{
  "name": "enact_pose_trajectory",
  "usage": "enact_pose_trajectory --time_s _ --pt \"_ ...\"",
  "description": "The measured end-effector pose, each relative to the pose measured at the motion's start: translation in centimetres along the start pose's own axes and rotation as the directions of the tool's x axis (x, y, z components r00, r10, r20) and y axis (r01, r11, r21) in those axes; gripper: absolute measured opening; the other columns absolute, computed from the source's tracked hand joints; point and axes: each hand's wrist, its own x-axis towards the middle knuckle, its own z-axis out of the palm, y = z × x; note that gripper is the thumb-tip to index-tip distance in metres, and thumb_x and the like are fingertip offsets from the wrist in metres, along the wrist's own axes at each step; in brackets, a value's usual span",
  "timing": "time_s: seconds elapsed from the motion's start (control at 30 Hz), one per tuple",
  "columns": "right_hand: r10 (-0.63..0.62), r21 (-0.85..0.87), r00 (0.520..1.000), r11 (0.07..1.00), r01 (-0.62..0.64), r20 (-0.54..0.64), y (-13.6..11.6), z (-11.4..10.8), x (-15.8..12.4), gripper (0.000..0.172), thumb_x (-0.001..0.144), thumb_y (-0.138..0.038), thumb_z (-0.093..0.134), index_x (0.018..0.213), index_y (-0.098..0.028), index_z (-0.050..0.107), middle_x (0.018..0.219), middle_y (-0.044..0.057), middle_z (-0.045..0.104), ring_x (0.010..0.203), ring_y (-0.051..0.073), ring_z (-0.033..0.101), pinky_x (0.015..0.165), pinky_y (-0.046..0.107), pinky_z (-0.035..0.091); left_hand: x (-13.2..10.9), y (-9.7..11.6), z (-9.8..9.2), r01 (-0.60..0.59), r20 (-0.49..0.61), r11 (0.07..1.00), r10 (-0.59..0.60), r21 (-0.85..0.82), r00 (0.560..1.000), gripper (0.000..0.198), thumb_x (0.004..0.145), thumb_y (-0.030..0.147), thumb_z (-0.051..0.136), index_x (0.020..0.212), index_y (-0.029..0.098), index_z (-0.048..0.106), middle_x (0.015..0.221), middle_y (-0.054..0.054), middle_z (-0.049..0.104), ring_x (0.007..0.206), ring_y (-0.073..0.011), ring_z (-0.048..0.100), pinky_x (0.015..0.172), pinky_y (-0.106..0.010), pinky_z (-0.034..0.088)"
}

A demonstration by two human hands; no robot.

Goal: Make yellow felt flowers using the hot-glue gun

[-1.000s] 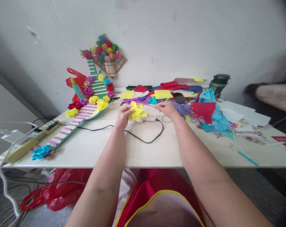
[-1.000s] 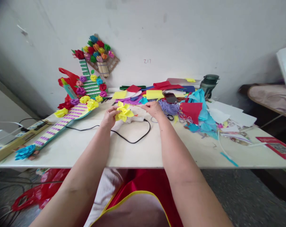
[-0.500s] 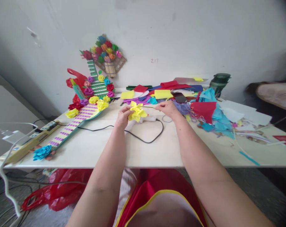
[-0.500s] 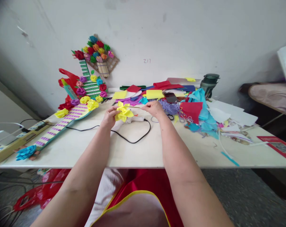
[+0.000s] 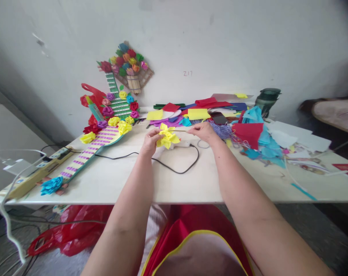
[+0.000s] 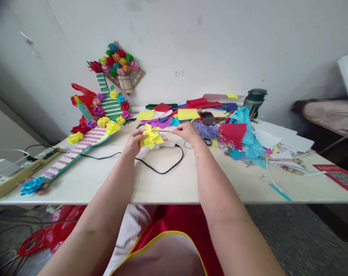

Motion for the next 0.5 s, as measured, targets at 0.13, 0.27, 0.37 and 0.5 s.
enact_pose_trajectory --time_s 0.13,0.27,0.37,0.5 --pt "-0.004 0.015 1.000 1.000 0.004 -0.002 -0.09 -0.14 -0.08 0.032 0.076 -0.048 0.070 0.071 -0.018 0.078 0.066 0.002 0.072 0.070 0.017 0.064 0.063 0.024 0.046 0.00 0.03 -0.01 0.010 0.016 1.000 -0.010 0.007 1.000 0.032 0.044 0.026 0.081 0.070 0.017 0.066 0.060 0.000 0.064 0.063 -0.0195 0.065 0.058 -0.029 0.048" --pt "-0.011 0.019 1.000 1.000 0.011 0.006 -0.01 -0.18 -0.03 0.029 0.075 -0.046 0.071 0.072 -0.018 0.078 0.068 0.003 0.073 0.070 0.017 0.064 0.063 0.025 0.047 0.05 -0.01 -0.07 0.012 0.018 1.000 -0.012 0.012 1.000 0.031 0.044 0.027 0.081 0.070 0.018 0.067 0.059 0.001 0.063 0.061 -0.0187 0.064 0.059 -0.030 0.049" --pt "-0.014 0.017 1.000 1.000 0.014 0.012 0.19 -0.15 0.03 0.027 0.076 -0.044 0.071 0.073 -0.018 0.078 0.071 0.003 0.074 0.071 0.018 0.064 0.064 0.026 0.047 0.04 -0.02 -0.07 0.013 0.020 1.000 -0.013 0.013 1.000 0.031 0.044 0.026 0.081 0.070 0.017 0.067 0.059 0.000 0.064 0.061 -0.0183 0.064 0.059 -0.029 0.048" --pt "-0.024 0.016 1.000 1.000 0.024 0.011 0.41 -0.20 0.01 0.027 0.077 -0.043 0.070 0.075 -0.018 0.078 0.072 0.003 0.074 0.072 0.018 0.065 0.066 0.027 0.048 0.00 0.01 -0.02 0.013 0.027 1.000 -0.014 0.020 1.000 0.030 0.043 0.026 0.081 0.069 0.017 0.067 0.062 0.000 0.066 0.058 -0.0162 0.062 0.059 -0.029 0.048"
